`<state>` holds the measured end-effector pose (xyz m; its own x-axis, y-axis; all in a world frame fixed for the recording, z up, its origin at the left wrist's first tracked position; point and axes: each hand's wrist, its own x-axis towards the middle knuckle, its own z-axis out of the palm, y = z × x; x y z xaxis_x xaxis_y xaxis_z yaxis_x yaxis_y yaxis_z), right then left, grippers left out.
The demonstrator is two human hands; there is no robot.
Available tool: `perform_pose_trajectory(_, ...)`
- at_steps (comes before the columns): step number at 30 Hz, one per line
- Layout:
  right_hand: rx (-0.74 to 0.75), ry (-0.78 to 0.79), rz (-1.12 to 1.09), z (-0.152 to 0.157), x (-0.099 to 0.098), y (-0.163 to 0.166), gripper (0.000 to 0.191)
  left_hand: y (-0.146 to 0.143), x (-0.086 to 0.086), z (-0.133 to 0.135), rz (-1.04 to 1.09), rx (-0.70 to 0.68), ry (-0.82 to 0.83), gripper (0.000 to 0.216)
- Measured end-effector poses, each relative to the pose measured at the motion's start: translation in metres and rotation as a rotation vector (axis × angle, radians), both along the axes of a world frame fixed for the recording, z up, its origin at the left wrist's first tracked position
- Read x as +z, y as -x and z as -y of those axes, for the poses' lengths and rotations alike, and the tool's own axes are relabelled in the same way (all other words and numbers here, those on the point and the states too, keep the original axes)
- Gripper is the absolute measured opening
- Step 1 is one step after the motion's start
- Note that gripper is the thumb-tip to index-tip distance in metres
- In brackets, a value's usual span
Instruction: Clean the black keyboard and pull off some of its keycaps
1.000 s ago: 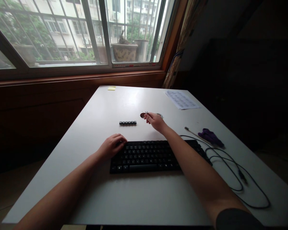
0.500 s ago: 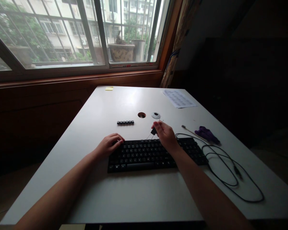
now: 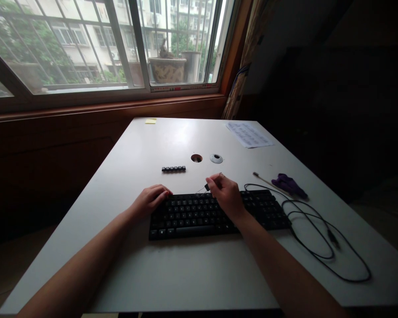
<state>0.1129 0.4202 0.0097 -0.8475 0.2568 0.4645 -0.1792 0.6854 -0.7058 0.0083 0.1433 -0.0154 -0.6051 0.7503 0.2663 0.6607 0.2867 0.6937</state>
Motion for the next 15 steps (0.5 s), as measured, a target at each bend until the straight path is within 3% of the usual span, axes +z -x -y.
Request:
perform_pose_trajectory(6,0.058,0.002,0.027,0.005,-0.003,-0.003,0.021,0.000,0.000,0.001,0.002,-0.007,-0.008,0.028)
perform_pose_trajectory(15,0.096,-0.191,0.036,0.012,-0.003,-0.003,0.021,0.000,0.000,0.000,-0.008,-0.041,-0.026,0.025)
